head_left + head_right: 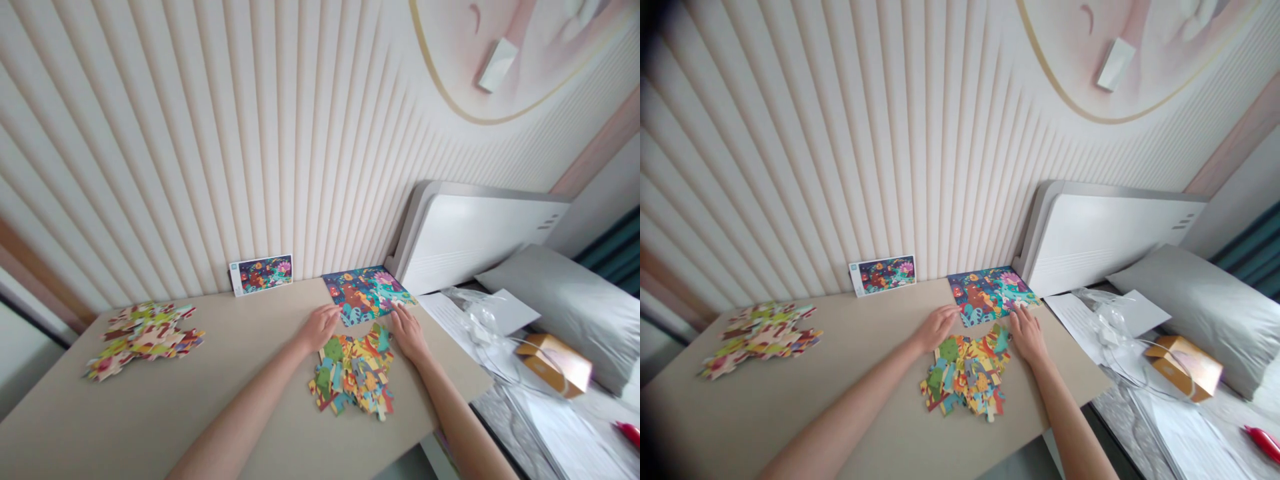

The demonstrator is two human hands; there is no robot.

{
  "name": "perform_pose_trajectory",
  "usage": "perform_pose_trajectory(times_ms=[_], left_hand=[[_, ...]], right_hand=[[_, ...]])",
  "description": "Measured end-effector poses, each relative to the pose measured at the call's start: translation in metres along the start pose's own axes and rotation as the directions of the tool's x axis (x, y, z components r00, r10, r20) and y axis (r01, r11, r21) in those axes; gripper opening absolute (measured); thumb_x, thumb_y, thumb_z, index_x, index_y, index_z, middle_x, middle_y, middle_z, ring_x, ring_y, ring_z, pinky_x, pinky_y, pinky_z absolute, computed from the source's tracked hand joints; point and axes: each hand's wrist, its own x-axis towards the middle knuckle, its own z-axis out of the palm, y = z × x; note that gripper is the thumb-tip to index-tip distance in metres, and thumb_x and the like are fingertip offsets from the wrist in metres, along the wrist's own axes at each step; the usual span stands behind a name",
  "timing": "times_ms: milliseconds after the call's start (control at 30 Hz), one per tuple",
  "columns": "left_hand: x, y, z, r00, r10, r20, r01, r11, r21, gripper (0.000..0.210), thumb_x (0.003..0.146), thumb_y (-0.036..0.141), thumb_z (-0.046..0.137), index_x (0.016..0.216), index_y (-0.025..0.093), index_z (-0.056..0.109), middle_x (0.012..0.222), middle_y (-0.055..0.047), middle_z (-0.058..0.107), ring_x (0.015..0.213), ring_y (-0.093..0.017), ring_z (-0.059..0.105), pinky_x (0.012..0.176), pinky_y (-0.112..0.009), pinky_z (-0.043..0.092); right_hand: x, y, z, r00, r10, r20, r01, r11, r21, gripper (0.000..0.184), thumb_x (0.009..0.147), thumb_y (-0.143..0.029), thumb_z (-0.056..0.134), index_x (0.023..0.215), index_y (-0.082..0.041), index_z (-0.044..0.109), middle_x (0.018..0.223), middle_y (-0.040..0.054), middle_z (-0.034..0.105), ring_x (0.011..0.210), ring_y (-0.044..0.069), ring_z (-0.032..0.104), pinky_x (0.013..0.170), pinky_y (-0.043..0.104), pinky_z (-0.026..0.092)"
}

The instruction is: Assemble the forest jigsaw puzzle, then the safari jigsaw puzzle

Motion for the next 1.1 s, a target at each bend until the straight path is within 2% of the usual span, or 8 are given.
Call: perform_pose_trajectory(times_ms=[100,200,300,433,533,833,967,1100], left_hand=[[-0.034,0.013,-0.008,0.996,0.067,0.064,-0.068,0.998,0.008,0.064,0.101,0.062,0.032,0.150,0.024,0.048,0.156,-0.008,0.045,0.147,-0.026,0.037,0.124,-0.044,0.024],[-0.072,0.026,-0.014,0.956,0.128,0.264,-0.144,0.989,0.040,0.077,0.094,0.071,0.042,0.159,0.032,0.029,0.168,-0.008,0.019,0.154,-0.034,0.018,0.124,-0.057,0.012],[-0.096,0.031,-0.022,0.943,0.124,0.310,-0.155,0.985,0.077,0.086,0.091,0.075,0.043,0.161,0.034,0.016,0.169,-0.008,0.010,0.155,-0.035,0.012,0.124,-0.058,0.011],[-0.116,0.019,-0.035,0.951,0.082,0.299,-0.121,0.986,0.116,0.099,0.086,0.081,0.046,0.162,0.031,0.009,0.169,-0.009,0.007,0.155,-0.037,0.011,0.124,-0.056,0.014],[-0.136,-0.002,-0.049,0.961,0.039,0.272,-0.082,0.985,0.151,0.105,0.081,0.083,0.050,0.162,0.032,0.007,0.169,-0.010,0.005,0.155,-0.037,0.010,0.124,-0.056,0.015],[-0.205,-0.069,-0.110,0.983,-0.145,0.116,0.118,0.969,0.217,0.095,0.080,0.079,0.059,0.159,0.034,0.028,0.169,-0.008,0.015,0.153,-0.037,0.017,0.123,-0.055,0.023],[-0.216,-0.081,-0.114,0.981,-0.194,0.017,0.185,0.955,0.231,0.095,0.080,0.078,0.059,0.157,0.027,0.036,0.166,-0.012,0.022,0.152,-0.037,0.021,0.123,-0.053,0.024],[-0.218,-0.083,-0.109,0.982,-0.189,-0.001,0.185,0.960,0.210,0.093,0.080,0.076,0.062,0.156,0.029,0.037,0.165,-0.010,0.027,0.151,-0.036,0.025,0.123,-0.052,0.027]], right_hand=[[-0.034,-0.010,-0.006,0.981,-0.183,0.060,0.178,0.981,0.082,0.061,0.105,-0.053,0.017,0.157,-0.028,0.035,0.163,0.0042,0.034,0.152,0.024,0.025,0.124,0.052,0.012],[-0.077,-0.031,-0.004,0.941,-0.300,0.155,0.291,0.953,0.078,0.063,0.104,-0.056,0.024,0.162,-0.033,0.017,0.166,0.0008,0.026,0.155,0.023,0.016,0.125,0.053,0.009],[-0.106,-0.062,0.003,0.917,-0.334,0.216,0.341,0.940,0.004,0.066,0.101,-0.063,0.032,0.160,-0.035,0.024,0.168,0.0022,0.019,0.156,0.027,0.011,0.125,0.054,0.009],[-0.114,-0.111,0.019,0.950,-0.232,0.210,0.247,0.968,-0.050,0.067,0.098,-0.068,0.031,0.157,-0.035,0.036,0.167,0.0074,0.023,0.155,0.033,0.014,0.122,0.060,0.011],[-0.112,-0.150,0.034,0.952,-0.232,0.201,0.243,0.970,-0.030,0.066,0.098,-0.069,0.031,0.154,-0.036,0.040,0.166,0.0080,0.027,0.154,0.037,0.016,0.120,0.065,0.010],[-0.101,-0.271,0.081,0.876,-0.416,0.243,0.397,0.909,0.124,0.068,0.098,-0.068,0.033,0.155,-0.032,0.040,0.166,0.0084,0.026,0.154,0.038,0.015,0.120,0.063,0.011],[-0.090,-0.294,0.089,0.851,-0.460,0.255,0.433,0.888,0.154,0.065,0.099,-0.067,0.031,0.153,-0.033,0.043,0.165,0.0091,0.028,0.153,0.037,0.017,0.120,0.064,0.009],[-0.086,-0.288,0.088,0.820,-0.509,0.261,0.470,0.860,0.200,0.061,0.099,-0.062,0.038,0.151,-0.031,0.047,0.164,0.0095,0.031,0.154,0.034,0.018,0.122,0.061,0.013]])
